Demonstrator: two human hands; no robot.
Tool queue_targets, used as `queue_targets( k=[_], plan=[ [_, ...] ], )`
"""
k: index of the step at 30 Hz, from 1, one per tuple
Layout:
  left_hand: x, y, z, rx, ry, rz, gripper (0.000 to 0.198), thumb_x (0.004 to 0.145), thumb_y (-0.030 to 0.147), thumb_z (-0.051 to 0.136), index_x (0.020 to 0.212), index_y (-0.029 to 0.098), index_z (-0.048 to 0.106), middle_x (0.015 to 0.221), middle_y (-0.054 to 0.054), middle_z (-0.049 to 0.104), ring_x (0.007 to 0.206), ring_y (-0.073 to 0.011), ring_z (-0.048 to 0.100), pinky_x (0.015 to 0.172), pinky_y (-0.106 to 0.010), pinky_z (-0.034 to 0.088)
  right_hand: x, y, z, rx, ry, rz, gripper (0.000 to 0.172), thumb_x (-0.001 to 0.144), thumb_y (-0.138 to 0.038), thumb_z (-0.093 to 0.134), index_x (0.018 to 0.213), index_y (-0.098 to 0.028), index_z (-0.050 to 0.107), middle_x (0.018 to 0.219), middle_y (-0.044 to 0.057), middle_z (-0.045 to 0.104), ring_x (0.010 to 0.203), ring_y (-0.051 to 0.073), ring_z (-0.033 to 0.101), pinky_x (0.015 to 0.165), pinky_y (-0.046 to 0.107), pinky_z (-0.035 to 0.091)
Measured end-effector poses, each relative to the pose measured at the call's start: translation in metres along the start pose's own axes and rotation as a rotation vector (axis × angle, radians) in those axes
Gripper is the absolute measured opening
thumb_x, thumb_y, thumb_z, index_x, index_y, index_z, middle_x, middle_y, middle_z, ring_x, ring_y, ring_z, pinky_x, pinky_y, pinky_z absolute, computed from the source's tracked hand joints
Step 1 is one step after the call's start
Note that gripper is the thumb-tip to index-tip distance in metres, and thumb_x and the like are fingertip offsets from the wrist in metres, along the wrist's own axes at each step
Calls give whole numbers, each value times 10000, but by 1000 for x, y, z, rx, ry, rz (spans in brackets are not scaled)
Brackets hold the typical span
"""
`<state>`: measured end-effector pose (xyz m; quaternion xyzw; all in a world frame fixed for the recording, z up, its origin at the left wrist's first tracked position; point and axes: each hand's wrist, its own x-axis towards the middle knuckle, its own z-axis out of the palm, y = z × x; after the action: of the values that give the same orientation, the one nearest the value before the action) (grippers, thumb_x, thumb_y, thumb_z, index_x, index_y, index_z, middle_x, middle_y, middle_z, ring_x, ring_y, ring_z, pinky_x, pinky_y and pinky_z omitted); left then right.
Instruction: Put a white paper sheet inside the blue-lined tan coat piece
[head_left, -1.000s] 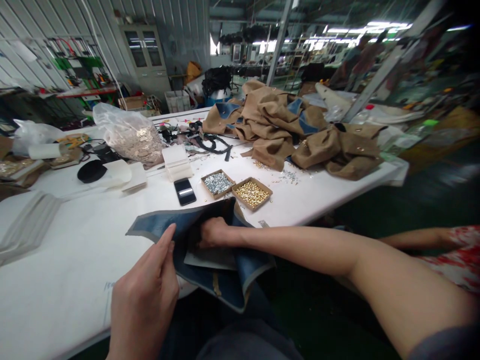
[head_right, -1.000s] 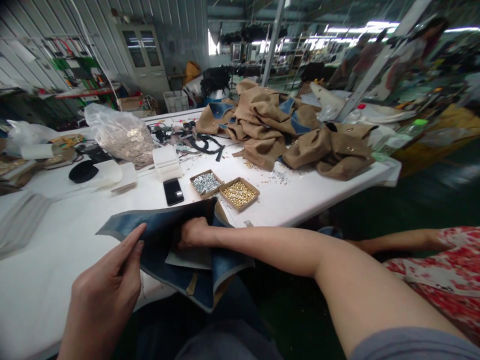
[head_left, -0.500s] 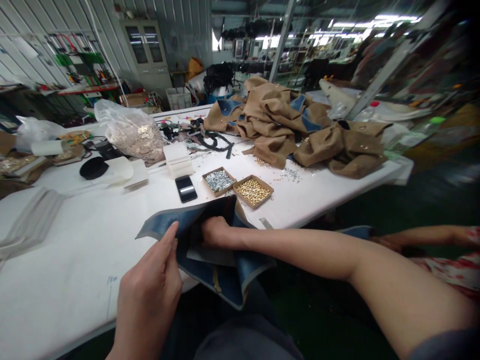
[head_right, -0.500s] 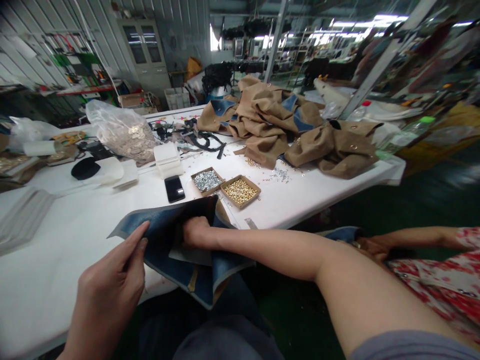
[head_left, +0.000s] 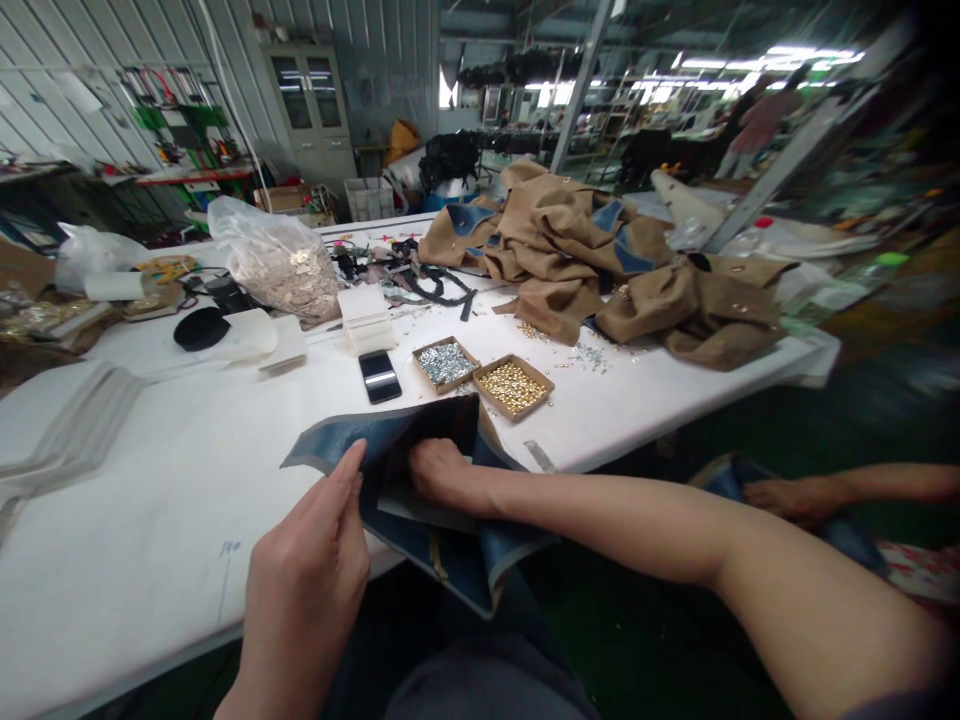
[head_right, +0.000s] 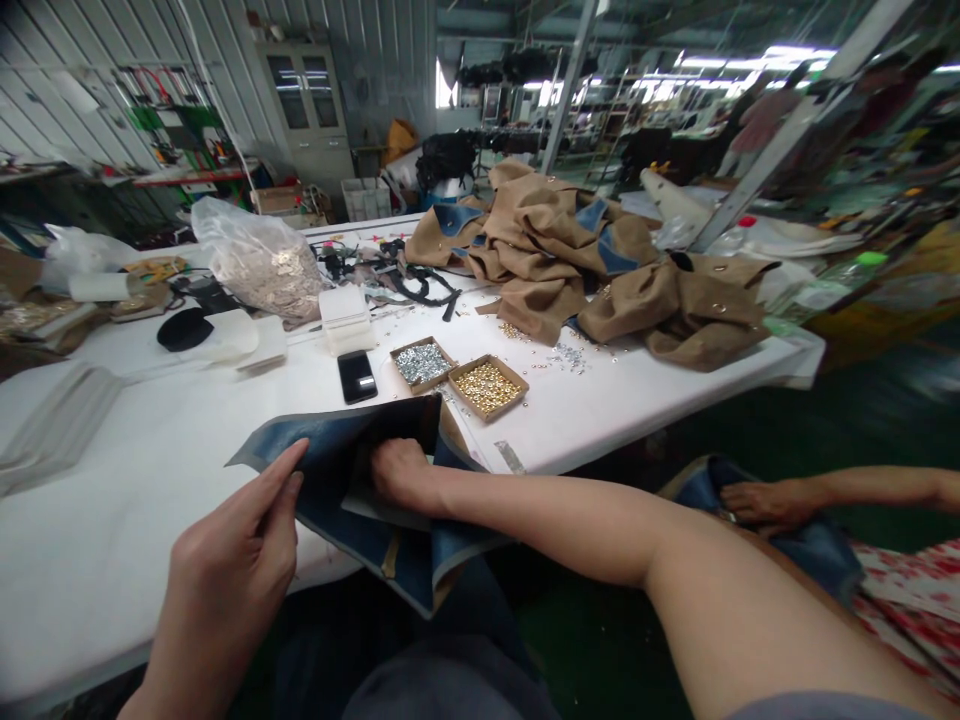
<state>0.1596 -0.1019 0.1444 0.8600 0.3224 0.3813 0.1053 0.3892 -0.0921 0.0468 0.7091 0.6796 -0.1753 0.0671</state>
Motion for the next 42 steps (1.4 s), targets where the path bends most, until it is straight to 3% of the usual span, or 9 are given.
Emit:
queue_targets(
  k=[4, 7, 13, 16, 19, 21, 27, 33, 42],
  plan=[
    [-2, -2, -1, 12, 3, -12, 445, 1169, 266, 635, 1609, 283, 699, 1174, -25, 866, 906, -177, 836, 725, -265, 555, -12, -1, -1, -54, 33, -60, 286, 1141, -165, 614, 1277, -58, 842, 1300, 230, 792, 1179, 395, 770, 1040, 484, 670],
    [-3, -2, -1, 3, 13, -18, 439, 1167, 269, 637, 1600, 276, 708, 1212, -40, 868, 930, -188, 844, 738, -263, 575, -13, -6, -1, -88, 50, -69, 289, 1121, -113, 620, 1320, -75, 826, 1275, 206, 793, 1088, 357, 774, 951, 449, 694],
    [-2, -1, -3, 27, 18, -18, 447, 1166, 279, 636, 1607, 266, 703, 1242, -49, 869, 947, -197, 854, 744, -260, 597, -25, -11, 7, -162, 148, -53, 469, 1154, -77, 483, 1566, -171, 686, 1493, 201, 659, 1058, 351, 727, 774, 470, 707],
    [-1, 0, -2, 28, 23, -15, 441, 1171, 282, 624, 1604, 258, 705, 1249, -57, 868, 925, -189, 849, 731, -264, 584, -36, -8, 11, -196, 171, -140, 384, 1203, -303, 626, 1563, -185, 689, 1506, 192, 637, 1094, 355, 688, 727, 424, 691],
    [0, 2, 1, 17, 16, -13, 450, 1175, 282, 618, 1618, 250, 692, 1277, -63, 862, 905, -179, 845, 728, -266, 577, -43, -2, 13, -225, 221, -205, 746, 1128, -719, 745, 1617, -163, 653, 1571, 200, 596, 1208, 402, 629, 761, 455, 698],
    [1, 3, 3, 19, 10, -10, 448, 1177, 285, 614, 1616, 245, 692, 1288, -66, 860, 886, -173, 841, 717, -267, 571, -45, 0, 14, -249, 226, -207, 891, 1094, -809, 733, 1691, -165, 587, 1623, 201, 561, 1253, 429, 601, 772, 490, 704],
    [1, 2, 8, 49, -9, 4, 461, 1180, 283, 609, 1637, 274, 673, 1302, -53, 857, 893, -178, 845, 720, -281, 563, -45, -2, 14, -252, 228, -198, 938, 1083, -797, 739, 1727, -144, 543, 1643, 209, 542, 1287, 457, 575, 808, 540, 707],
    [2, 0, 9, 71, 3, 7, 446, 1177, 281, 597, 1611, 250, 697, 1277, -50, 863, 902, -184, 849, 740, -290, 566, -46, -12, 2, -190, 118, -129, 970, 1062, -768, 796, 1747, -139, 519, 1665, 218, 524, 1330, 466, 556, 924, 565, 699],
    [3, 6, 10, 64, 32, -40, 419, 1173, 279, 610, 1565, 205, 737, 1273, -81, 866, 753, -144, 801, 652, -268, 525, -43, -9, -5, -170, 106, -136, 897, 1059, -759, 811, 1668, -130, 611, 1621, 244, 542, 1336, 472, 569, 928, 533, 694]
  ],
)
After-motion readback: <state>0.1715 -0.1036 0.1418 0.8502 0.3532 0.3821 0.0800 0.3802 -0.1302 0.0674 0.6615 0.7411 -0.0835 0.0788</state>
